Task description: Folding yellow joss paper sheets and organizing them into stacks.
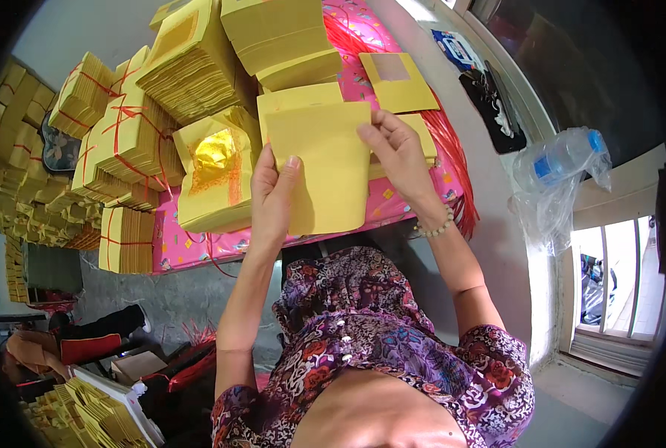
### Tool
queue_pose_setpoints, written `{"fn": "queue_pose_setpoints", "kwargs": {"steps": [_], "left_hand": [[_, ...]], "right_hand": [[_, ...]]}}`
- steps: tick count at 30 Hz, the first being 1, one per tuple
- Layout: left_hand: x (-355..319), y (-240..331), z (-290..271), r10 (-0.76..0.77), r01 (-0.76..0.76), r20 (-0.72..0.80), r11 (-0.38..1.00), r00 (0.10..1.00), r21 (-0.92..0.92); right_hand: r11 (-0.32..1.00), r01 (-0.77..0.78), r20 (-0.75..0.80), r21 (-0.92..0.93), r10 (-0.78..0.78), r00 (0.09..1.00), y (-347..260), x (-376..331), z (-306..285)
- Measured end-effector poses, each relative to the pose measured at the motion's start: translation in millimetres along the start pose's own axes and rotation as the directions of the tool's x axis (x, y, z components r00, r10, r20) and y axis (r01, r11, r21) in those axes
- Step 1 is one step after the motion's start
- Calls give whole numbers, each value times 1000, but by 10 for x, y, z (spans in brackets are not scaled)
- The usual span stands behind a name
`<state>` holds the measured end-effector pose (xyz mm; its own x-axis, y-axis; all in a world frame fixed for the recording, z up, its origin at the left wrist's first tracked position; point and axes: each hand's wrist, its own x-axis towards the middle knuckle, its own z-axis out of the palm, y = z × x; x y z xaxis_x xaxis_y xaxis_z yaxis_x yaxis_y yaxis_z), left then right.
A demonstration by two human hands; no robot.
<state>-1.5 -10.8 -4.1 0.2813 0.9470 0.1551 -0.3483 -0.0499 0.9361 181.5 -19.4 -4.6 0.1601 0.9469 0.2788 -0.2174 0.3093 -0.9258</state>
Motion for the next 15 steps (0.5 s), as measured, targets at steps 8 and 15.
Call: {"fn": "queue_pose_setpoints", "kwargs": {"steps": [8,15], "left_hand": [[61,-24,-24,-6,6,-15,1000,1000,-28],[128,-28,-74,2,-1,-18,999,1000,32]], "right_hand": [[930,-103,98,-352,146,984,121,-99,-115],[910,-84,140,-405,152,978,294,-134,-191]]}}
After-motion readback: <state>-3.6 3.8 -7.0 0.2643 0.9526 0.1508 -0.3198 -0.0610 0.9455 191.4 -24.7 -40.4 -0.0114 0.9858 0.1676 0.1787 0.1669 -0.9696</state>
